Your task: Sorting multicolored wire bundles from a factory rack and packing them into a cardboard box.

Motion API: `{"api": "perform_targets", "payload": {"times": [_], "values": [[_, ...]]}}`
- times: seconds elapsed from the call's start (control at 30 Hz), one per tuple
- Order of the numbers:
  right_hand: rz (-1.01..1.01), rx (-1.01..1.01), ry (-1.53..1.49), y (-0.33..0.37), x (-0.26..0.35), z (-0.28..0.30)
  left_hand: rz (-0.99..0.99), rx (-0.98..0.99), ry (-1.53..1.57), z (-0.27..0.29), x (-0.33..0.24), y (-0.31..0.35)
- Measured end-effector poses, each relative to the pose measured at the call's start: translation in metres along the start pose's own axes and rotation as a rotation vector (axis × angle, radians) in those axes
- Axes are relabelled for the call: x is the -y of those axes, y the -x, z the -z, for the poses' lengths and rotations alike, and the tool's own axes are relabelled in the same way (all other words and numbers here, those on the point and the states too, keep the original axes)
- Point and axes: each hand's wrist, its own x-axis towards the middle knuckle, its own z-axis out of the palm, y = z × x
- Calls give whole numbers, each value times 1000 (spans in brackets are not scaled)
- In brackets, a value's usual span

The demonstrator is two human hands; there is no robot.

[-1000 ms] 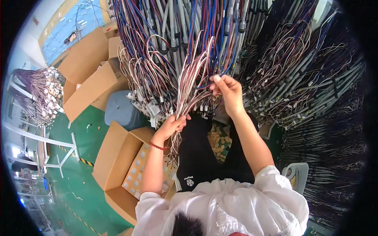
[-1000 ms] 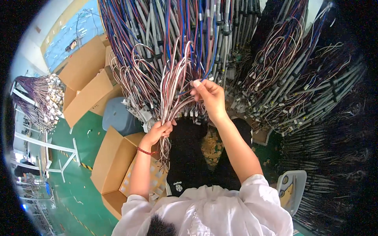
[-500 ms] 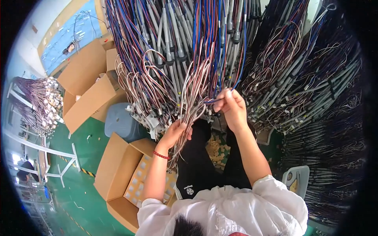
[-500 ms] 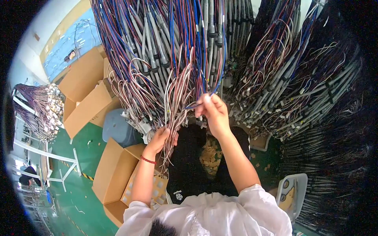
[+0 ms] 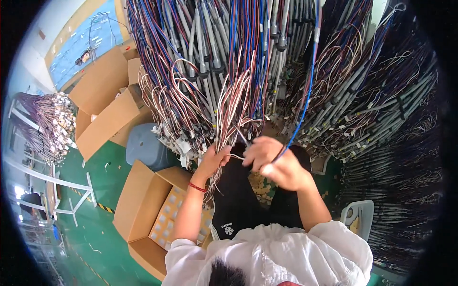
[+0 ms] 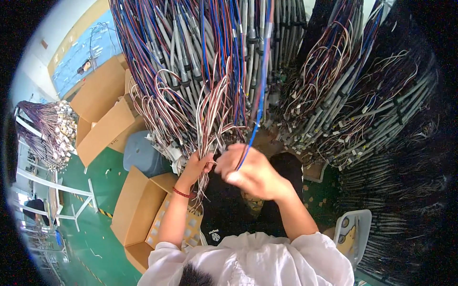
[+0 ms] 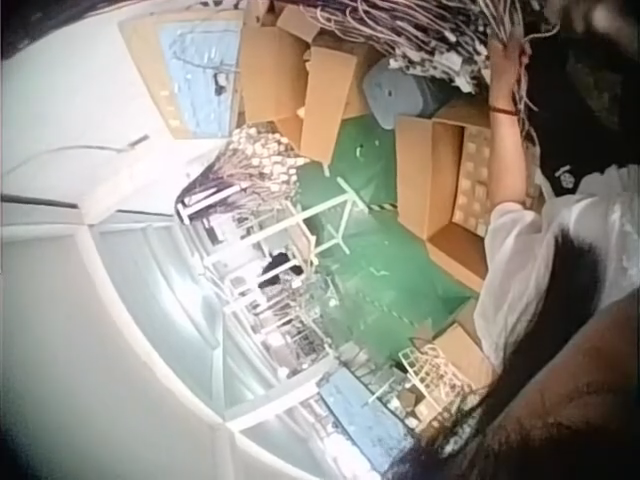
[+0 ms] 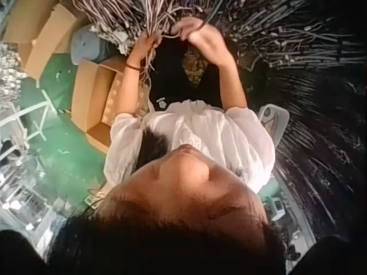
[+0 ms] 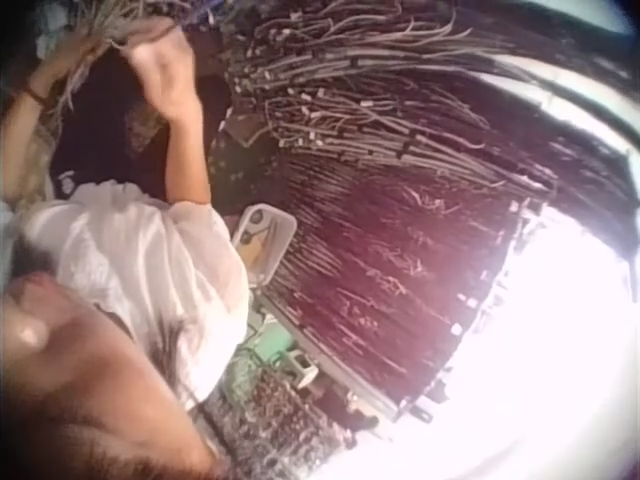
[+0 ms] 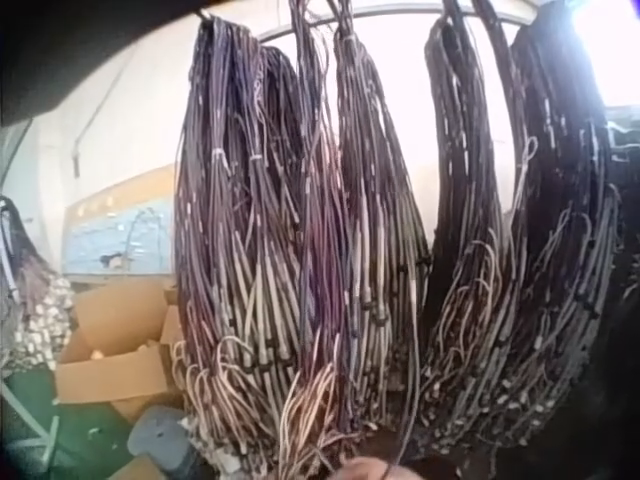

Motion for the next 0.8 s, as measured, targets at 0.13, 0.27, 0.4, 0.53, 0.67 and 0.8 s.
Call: {"api": "perform_targets", "payload": {"times": [0.13,0.27,0.4,0.53,0.67,0.8], "values": [[20,107,385,-13,3,-19,-20,-17,15,2,1,-1],[66,134,765,-26,-40,-9,15,91,103,-2,-1,-3],[142,252,816,-39,-48,3,5,103,88,-1,-2,4],[220,433,764,-55,-40,7,50,49,158,-2,8,0],[595,249,690,-60,21,-22,-436,41,4,11,37,1],[575,327,617,-33,45,-40,-70,-20,256,-6,11,2]]}}
